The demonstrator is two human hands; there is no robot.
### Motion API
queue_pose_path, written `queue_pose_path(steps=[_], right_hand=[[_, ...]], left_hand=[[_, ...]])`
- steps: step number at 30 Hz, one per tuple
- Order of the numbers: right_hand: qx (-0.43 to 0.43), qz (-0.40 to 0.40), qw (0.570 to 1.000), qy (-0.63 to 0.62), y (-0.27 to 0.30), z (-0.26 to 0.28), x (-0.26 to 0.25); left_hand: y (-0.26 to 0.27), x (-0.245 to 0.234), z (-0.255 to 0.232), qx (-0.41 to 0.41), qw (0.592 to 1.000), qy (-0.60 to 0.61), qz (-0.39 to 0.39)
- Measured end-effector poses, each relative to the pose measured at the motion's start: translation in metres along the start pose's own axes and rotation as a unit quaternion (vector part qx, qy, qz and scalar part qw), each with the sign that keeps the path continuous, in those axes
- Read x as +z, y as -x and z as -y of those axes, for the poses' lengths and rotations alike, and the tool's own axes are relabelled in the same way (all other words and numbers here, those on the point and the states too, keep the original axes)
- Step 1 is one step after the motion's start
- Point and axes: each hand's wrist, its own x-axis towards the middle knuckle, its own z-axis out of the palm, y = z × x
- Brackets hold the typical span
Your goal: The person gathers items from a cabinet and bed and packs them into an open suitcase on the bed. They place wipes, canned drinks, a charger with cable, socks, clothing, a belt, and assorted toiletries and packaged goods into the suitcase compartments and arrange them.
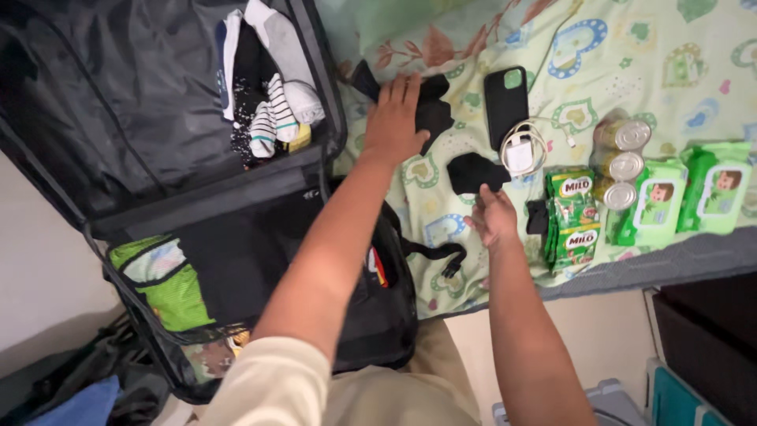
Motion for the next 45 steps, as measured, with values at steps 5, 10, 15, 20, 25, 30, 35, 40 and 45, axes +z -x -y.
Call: queue_pose_path(steps=[5,10,15,20,25,30,35,40,45], right_hand=[[-0.005,0.025,1.000,-0.011,-0.005,0.000,0.000],[-0.042,0.018,0.999,-0.028,0.018,0.004,0.010],[-0.166,0.083,0.982,-0.034,0.066,0.001,0.024],[-0.244,0.239,0.940,0.011,0.124,-0.023,0.064],[-0.167,0.435,0.883,-0.063,0.188,-0.048,0.096],[-0.101,0.298,0.948,0.045,0.244,-0.080,0.097],[-0.083,0.207,0.971,0.087,0.286,-0.122,0.068],[-0.074,0.160,0.983,0.048,0.303,-0.159,0.032],[-0.051,0.098,0.993,0.032,0.312,-0.192,0.014]], left_hand=[[0.020,0.067,-0.004,-0.080,0.991,-0.029,0.102],[0.045,0.095,0.007,-0.163,0.979,0.093,0.079],[0.052,0.073,0.018,-0.239,0.856,0.458,0.033],[0.124,0.036,0.004,-0.090,0.842,0.527,0.070],[0.207,-0.033,0.028,-0.146,0.781,0.604,0.064],[0.243,-0.104,0.062,-0.152,0.810,0.564,-0.036],[0.210,-0.178,0.096,-0.107,0.838,0.520,-0.127],[0.134,-0.221,0.129,-0.002,0.846,0.503,-0.176],[0.114,-0.174,0.180,-0.160,0.915,0.292,-0.230]])
